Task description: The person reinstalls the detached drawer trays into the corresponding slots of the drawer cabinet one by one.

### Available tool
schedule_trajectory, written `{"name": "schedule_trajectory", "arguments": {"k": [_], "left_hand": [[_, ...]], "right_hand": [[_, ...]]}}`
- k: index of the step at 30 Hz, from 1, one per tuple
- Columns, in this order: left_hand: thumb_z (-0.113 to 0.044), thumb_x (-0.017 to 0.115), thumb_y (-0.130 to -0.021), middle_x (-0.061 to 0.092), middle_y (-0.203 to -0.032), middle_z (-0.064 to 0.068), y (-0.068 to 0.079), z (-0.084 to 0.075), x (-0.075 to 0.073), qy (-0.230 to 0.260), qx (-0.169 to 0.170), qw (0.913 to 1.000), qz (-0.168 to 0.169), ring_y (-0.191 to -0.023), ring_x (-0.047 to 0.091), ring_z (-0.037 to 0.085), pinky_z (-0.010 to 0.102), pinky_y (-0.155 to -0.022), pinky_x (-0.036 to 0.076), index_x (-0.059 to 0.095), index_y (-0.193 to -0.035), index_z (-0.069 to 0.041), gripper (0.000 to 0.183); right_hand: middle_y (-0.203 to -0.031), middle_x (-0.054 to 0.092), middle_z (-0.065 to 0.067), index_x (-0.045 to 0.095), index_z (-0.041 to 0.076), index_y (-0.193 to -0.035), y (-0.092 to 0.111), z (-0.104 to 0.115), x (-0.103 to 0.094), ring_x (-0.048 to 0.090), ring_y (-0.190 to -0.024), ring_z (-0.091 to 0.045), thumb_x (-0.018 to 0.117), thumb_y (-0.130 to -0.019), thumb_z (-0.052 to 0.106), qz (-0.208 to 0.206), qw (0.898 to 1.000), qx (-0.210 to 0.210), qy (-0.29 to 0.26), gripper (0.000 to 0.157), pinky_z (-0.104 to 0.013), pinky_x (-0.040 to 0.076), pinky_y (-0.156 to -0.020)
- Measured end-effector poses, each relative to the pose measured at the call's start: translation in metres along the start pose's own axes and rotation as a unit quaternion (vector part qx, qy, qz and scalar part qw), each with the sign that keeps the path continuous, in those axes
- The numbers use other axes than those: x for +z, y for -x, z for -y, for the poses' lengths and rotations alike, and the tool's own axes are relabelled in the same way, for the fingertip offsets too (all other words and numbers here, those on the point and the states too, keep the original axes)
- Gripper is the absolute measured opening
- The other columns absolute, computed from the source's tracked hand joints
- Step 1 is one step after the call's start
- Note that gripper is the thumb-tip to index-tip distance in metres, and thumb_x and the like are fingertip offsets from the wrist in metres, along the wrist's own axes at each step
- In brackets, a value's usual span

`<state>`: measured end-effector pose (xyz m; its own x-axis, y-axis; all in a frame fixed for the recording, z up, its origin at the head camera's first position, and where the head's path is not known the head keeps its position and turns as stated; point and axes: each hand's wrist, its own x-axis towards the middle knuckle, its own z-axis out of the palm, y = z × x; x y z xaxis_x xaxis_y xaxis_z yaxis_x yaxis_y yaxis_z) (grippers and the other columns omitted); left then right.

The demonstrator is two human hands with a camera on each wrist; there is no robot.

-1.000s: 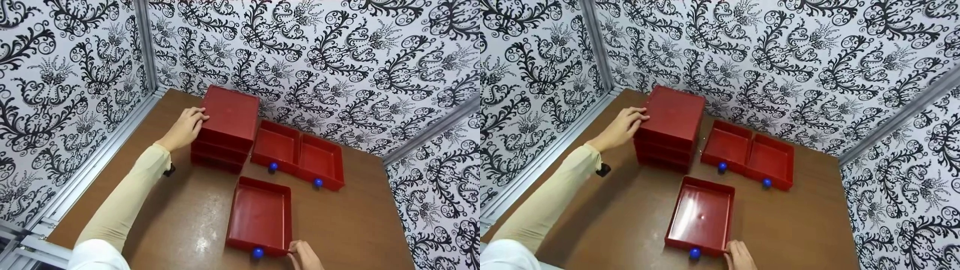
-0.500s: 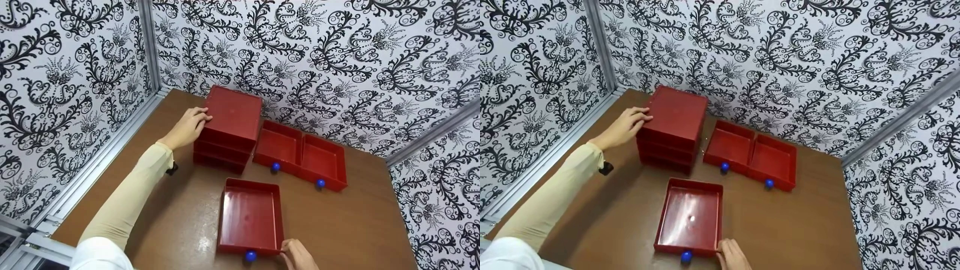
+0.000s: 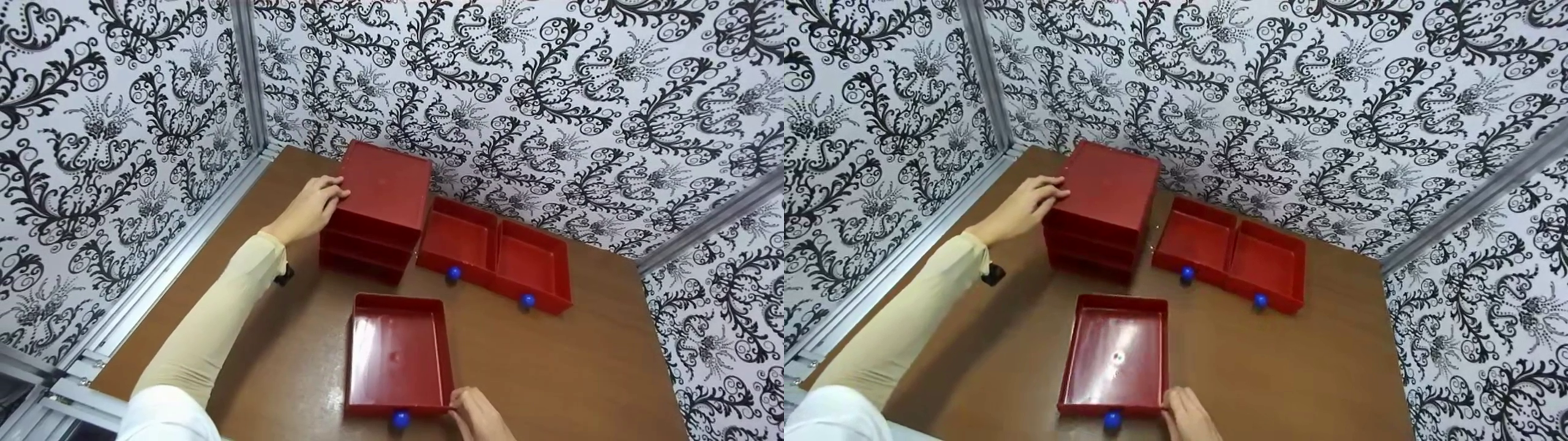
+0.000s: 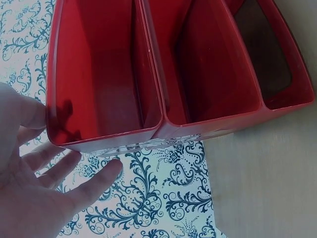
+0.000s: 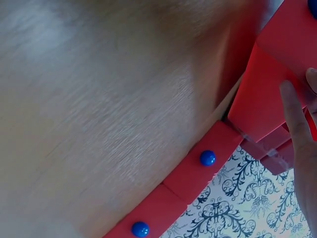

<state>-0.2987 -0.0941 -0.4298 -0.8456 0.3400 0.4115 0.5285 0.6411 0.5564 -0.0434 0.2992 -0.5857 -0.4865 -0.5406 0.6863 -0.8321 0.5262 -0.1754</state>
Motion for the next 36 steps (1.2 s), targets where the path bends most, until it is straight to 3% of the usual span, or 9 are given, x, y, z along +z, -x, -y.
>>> {"name": "schedule_trajectory", "arguments": {"k": [20,27,36], "left_hand": [[-0.008,0.045,-0.100,0.056,-0.140,0.023,0.000,0.000,0.000,-0.011,0.020,0.9997,-0.011,-0.131,0.050,0.042,0.049,-0.117,0.037,0.069,-0.117,0.001,0.031],[-0.008,0.045,-0.101,0.055,-0.142,0.023,0.000,-0.001,-0.001,-0.007,0.014,0.9999,-0.006,-0.132,0.048,0.041,0.049,-0.119,0.036,0.069,-0.119,0.001,0.031],[-0.010,0.044,-0.101,0.053,-0.144,0.023,-0.001,0.001,0.000,-0.010,0.012,0.9999,0.002,-0.133,0.047,0.041,0.050,-0.120,0.035,0.068,-0.121,0.000,0.033]], "right_hand": [[-0.094,0.062,0.000,0.058,0.009,-0.085,-0.017,0.002,0.013,0.059,-0.088,-0.008,0.050,-0.101,0.023,0.038,0.999,0.003,-0.002,0.022,-0.015,0.048,-0.078],[-0.094,0.061,-0.001,0.060,0.006,-0.090,-0.024,-0.003,0.017,0.057,-0.086,-0.008,0.063,-0.094,0.012,0.039,0.999,-0.013,-0.015,0.008,-0.014,0.048,-0.075],[-0.093,0.060,-0.001,0.062,0.003,-0.093,-0.035,-0.005,0.021,0.057,-0.087,-0.006,0.070,-0.088,0.007,0.056,0.998,-0.015,-0.023,0.010,-0.014,0.048,-0.077]]}}
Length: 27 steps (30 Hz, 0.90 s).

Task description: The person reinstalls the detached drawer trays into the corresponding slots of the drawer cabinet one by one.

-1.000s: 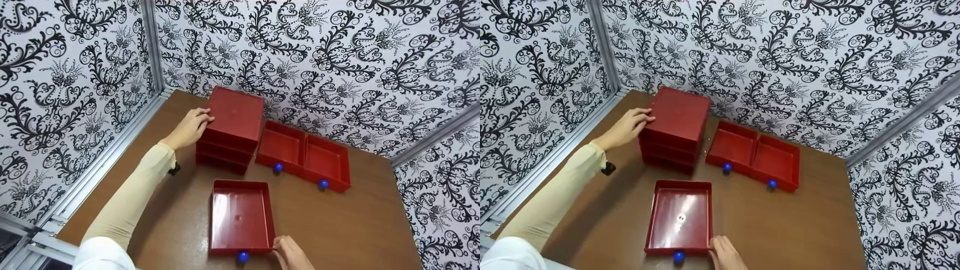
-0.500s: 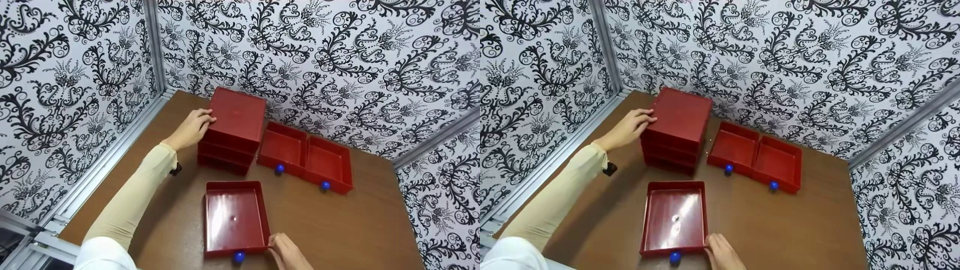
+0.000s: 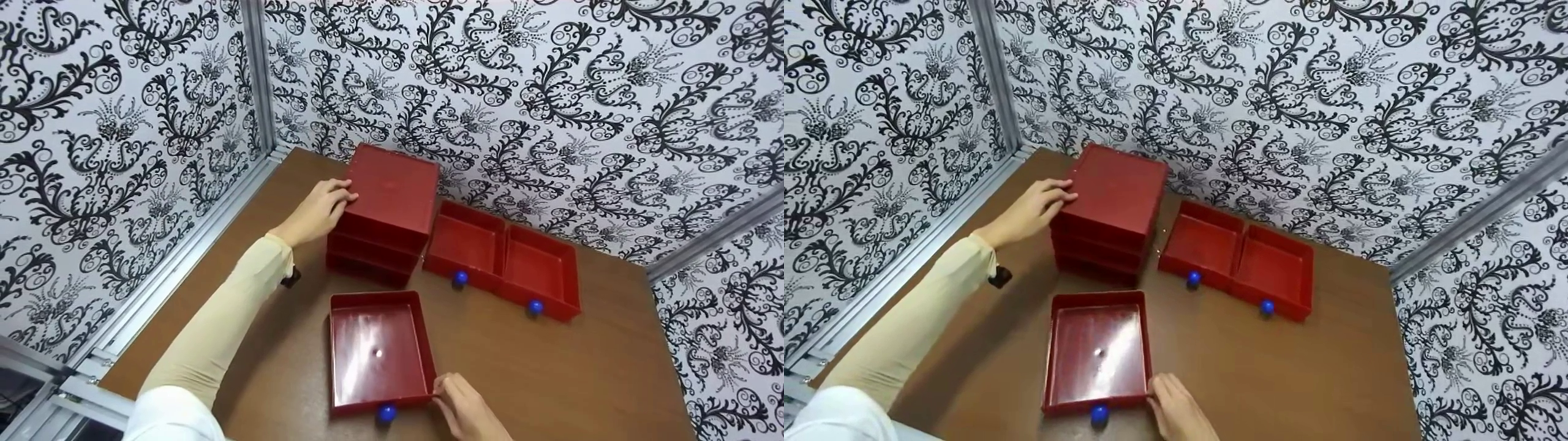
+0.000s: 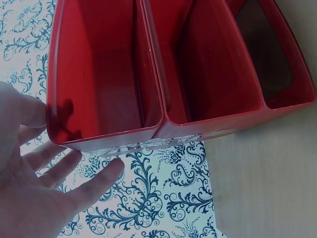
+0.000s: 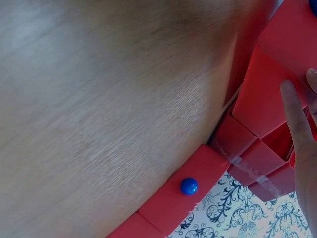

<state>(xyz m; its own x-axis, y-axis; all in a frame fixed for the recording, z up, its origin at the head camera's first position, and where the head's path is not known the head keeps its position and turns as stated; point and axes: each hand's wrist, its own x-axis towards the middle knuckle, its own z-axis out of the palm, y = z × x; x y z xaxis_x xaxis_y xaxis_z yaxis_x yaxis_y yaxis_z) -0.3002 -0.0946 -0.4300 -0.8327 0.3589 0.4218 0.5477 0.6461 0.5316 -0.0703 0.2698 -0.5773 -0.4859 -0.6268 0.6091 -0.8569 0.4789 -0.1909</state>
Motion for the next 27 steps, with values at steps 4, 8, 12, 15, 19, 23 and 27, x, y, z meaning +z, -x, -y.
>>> {"name": "schedule_trajectory", "arguments": {"k": [4,8,12,15,19,23,27], "left_hand": [[-0.009,0.045,-0.101,0.054,-0.143,0.023,0.001,-0.001,-0.001,0.004,0.002,1.0000,-0.006,-0.133,0.047,0.041,0.050,-0.120,0.035,0.069,-0.120,0.000,0.032],[-0.010,0.045,-0.101,0.054,-0.144,0.022,0.002,-0.002,-0.001,0.003,-0.003,1.0000,-0.005,-0.134,0.047,0.040,0.049,-0.120,0.034,0.068,-0.121,0.000,0.032],[-0.010,0.045,-0.101,0.053,-0.145,0.021,0.001,-0.003,0.000,0.002,-0.007,1.0000,-0.001,-0.135,0.047,0.039,0.049,-0.120,0.035,0.068,-0.122,-0.001,0.032],[-0.010,0.045,-0.101,0.053,-0.146,0.021,0.000,-0.004,0.000,0.001,-0.009,1.0000,0.003,-0.135,0.047,0.039,0.048,-0.121,0.034,0.068,-0.123,-0.001,0.032],[-0.010,0.045,-0.101,0.051,-0.147,0.020,0.000,-0.005,0.000,0.001,-0.017,0.9998,0.013,-0.138,0.045,0.038,0.048,-0.123,0.032,0.067,-0.124,-0.002,0.033],[-0.010,0.045,-0.101,0.050,-0.149,0.019,0.002,-0.005,-0.001,0.003,-0.023,0.9996,0.017,-0.139,0.043,0.037,0.048,-0.124,0.031,0.067,-0.125,-0.002,0.033],[-0.010,0.045,-0.101,0.050,-0.150,0.019,0.003,-0.003,-0.002,0.005,-0.029,0.9995,0.015,-0.140,0.042,0.037,0.047,-0.125,0.029,0.066,-0.126,-0.003,0.033]], "right_hand": [[-0.093,0.061,-0.001,0.062,0.004,-0.093,-0.004,-0.002,0.001,0.057,-0.088,-0.006,0.070,-0.088,0.007,0.007,1.000,0.008,0.002,0.010,-0.014,0.048,-0.078],[-0.094,0.061,-0.001,0.061,0.004,-0.094,-0.008,-0.006,0.002,0.057,-0.089,-0.006,0.072,-0.086,0.004,0.015,1.000,0.010,-0.001,0.013,-0.014,0.048,-0.078],[-0.094,0.062,-0.004,0.061,0.003,-0.093,-0.012,-0.010,0.004,0.058,-0.090,-0.008,0.075,-0.078,-0.004,0.017,1.000,0.007,-0.014,0.021,-0.015,0.048,-0.079],[-0.095,0.062,-0.004,0.061,0.004,-0.092,-0.015,-0.012,0.004,0.059,-0.090,-0.009,0.077,-0.071,-0.008,0.018,1.000,0.007,-0.018,0.029,-0.016,0.048,-0.081],[-0.095,0.062,-0.004,0.060,0.005,-0.091,-0.018,-0.014,0.006,0.060,-0.090,-0.009,0.077,-0.069,-0.010,0.019,1.000,0.010,-0.020,0.032,-0.015,0.049,-0.081],[-0.095,0.062,-0.003,0.059,0.005,-0.091,-0.020,-0.016,0.008,0.060,-0.089,-0.008,0.077,-0.069,-0.010,0.019,0.999,0.015,-0.025,0.032,-0.013,0.049,-0.080],[-0.095,0.062,-0.003,0.059,0.005,-0.091,-0.023,-0.019,0.009,0.060,-0.088,-0.008,0.078,-0.069,-0.010,0.020,0.999,0.018,-0.024,0.032,-0.011,0.049,-0.078]]}}
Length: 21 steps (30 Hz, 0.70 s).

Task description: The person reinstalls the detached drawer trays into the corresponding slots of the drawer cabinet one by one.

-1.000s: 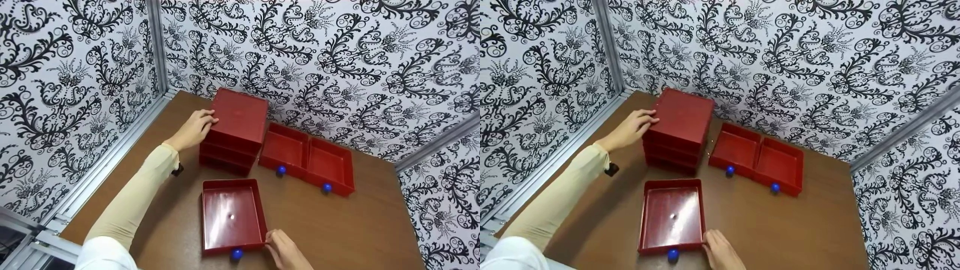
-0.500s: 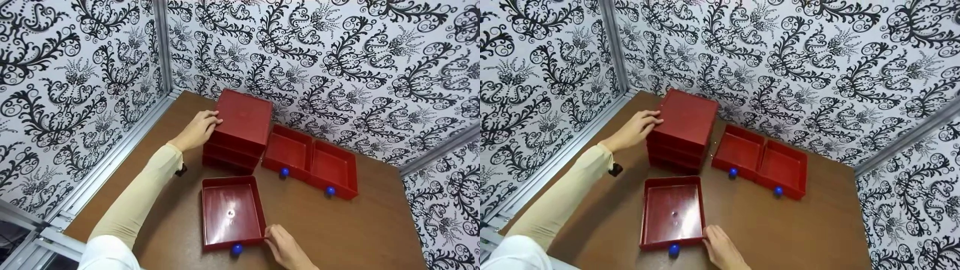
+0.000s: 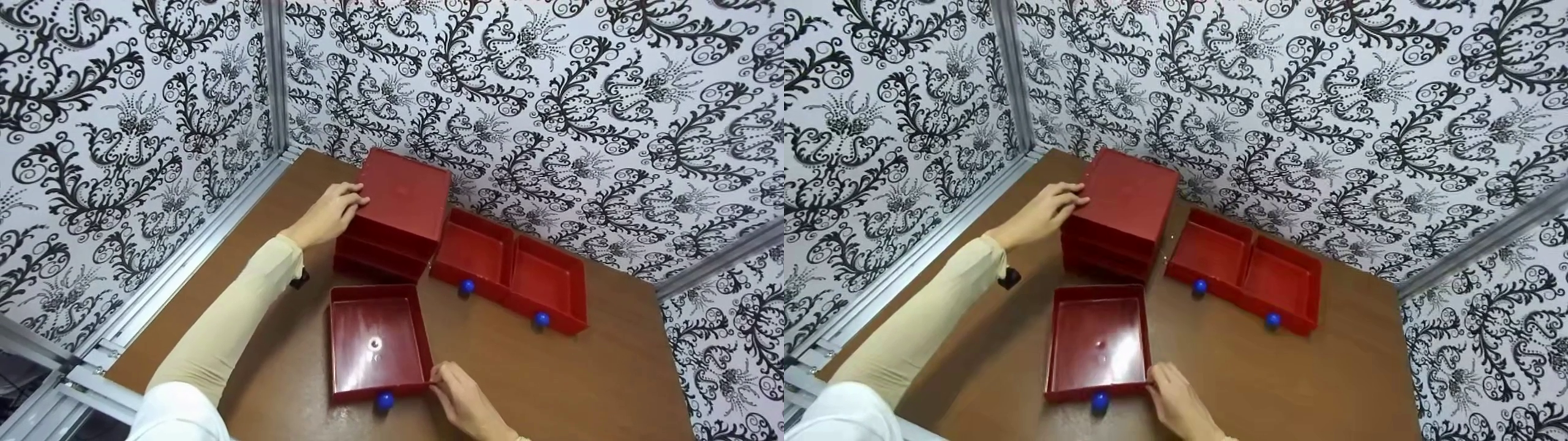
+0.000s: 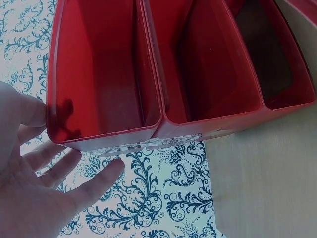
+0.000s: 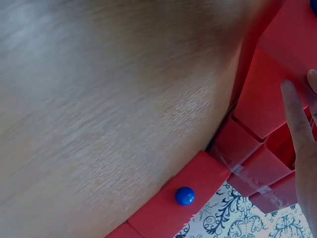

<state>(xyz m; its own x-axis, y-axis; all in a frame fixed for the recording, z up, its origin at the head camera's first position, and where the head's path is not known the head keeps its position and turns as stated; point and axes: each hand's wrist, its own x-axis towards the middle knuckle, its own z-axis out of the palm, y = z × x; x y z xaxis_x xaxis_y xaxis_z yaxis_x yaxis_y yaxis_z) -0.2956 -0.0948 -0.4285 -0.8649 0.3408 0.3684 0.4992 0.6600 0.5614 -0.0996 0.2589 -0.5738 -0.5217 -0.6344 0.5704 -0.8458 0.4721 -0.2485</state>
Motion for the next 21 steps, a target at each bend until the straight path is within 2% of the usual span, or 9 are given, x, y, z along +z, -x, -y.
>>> {"name": "schedule_trajectory", "arguments": {"k": [14,21], "left_hand": [[-0.010,0.045,-0.102,0.052,-0.147,0.021,0.0007,-0.0010,0.0009,0.004,0.014,0.9998,-0.012,-0.138,0.045,0.038,0.048,-0.123,0.032,0.067,-0.124,-0.001,0.033],[-0.010,0.046,-0.102,0.053,-0.147,0.021,-0.0002,-0.0009,0.0008,0.003,0.017,0.9997,-0.017,-0.137,0.046,0.038,0.047,-0.123,0.033,0.068,-0.124,-0.001,0.032]], "right_hand": [[-0.094,0.064,-0.003,0.059,0.007,-0.092,-0.0019,-0.0026,0.0045,0.061,-0.089,-0.009,0.080,-0.069,-0.010,0.007,1.000,0.020,0.018,0.035,-0.013,0.050,-0.081],[-0.091,0.064,-0.004,0.059,0.007,-0.090,-0.0068,0.0009,0.0101,0.060,-0.090,-0.007,0.079,-0.073,-0.006,0.010,0.999,0.045,0.021,0.030,-0.012,0.050,-0.080]]}}
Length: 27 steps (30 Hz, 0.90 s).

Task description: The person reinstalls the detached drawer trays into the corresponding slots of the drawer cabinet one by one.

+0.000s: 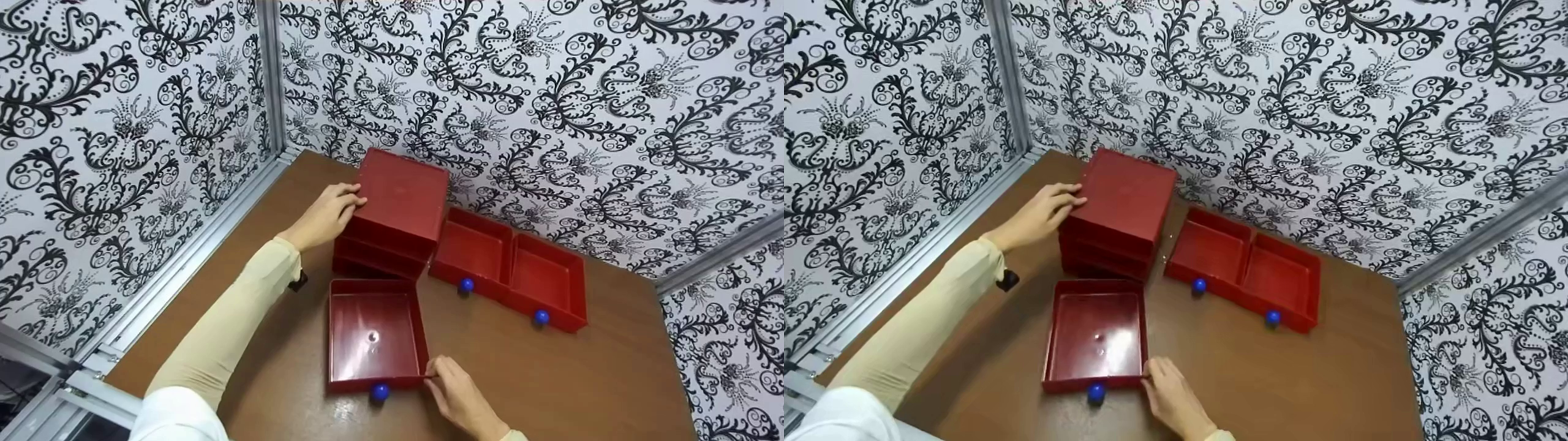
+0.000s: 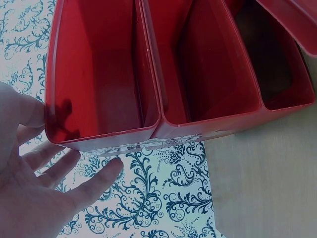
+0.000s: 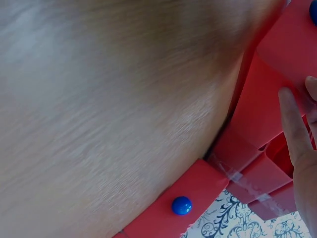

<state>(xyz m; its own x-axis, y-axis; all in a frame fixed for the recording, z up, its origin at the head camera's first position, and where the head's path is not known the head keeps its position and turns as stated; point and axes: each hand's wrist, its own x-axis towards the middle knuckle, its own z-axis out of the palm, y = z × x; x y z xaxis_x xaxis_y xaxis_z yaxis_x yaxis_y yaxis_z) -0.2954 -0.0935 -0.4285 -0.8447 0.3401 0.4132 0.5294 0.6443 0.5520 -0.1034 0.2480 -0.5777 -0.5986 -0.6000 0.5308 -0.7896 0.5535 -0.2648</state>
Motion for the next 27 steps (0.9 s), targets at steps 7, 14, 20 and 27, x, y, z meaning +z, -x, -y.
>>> {"name": "schedule_trajectory", "arguments": {"k": [7,14,20,27], "left_hand": [[-0.010,0.046,-0.101,0.052,-0.147,0.022,0.000,0.001,0.001,0.000,0.005,1.0000,-0.002,-0.138,0.046,0.039,0.049,-0.123,0.032,0.067,-0.124,0.000,0.032],[-0.011,0.046,-0.102,0.052,-0.146,0.022,0.000,0.002,0.001,-0.002,0.005,1.0000,-0.003,-0.138,0.045,0.039,0.048,-0.123,0.032,0.067,-0.124,-0.001,0.032],[-0.010,0.045,-0.102,0.053,-0.146,0.022,0.001,0.001,0.001,0.000,0.008,0.9999,-0.006,-0.138,0.045,0.039,0.048,-0.123,0.032,0.068,-0.123,0.000,0.032],[-0.009,0.045,-0.102,0.053,-0.146,0.023,0.001,0.001,0.002,0.001,0.007,0.9999,-0.011,-0.138,0.045,0.040,0.048,-0.123,0.032,0.068,-0.122,0.001,0.032]], "right_hand": [[-0.089,0.061,0.004,0.058,0.008,-0.088,-0.007,0.006,0.006,0.059,-0.085,-0.007,0.080,-0.071,-0.005,-0.017,1.000,0.007,0.025,0.031,-0.014,0.049,-0.077],[-0.087,0.060,0.004,0.060,0.008,-0.088,-0.013,0.012,0.013,0.058,-0.082,-0.006,0.081,-0.069,-0.003,-0.027,0.998,0.017,0.056,0.031,-0.013,0.049,-0.075],[-0.084,0.059,0.004,0.060,0.007,-0.090,-0.018,0.017,0.016,0.057,-0.080,-0.007,0.080,-0.069,-0.002,-0.037,0.997,0.029,0.068,0.030,-0.015,0.048,-0.074],[-0.081,0.056,0.006,0.058,0.010,-0.088,-0.025,0.024,0.019,0.056,-0.077,-0.006,0.080,-0.071,0.001,-0.040,0.994,0.053,0.091,0.029,-0.015,0.047,-0.071]]}}
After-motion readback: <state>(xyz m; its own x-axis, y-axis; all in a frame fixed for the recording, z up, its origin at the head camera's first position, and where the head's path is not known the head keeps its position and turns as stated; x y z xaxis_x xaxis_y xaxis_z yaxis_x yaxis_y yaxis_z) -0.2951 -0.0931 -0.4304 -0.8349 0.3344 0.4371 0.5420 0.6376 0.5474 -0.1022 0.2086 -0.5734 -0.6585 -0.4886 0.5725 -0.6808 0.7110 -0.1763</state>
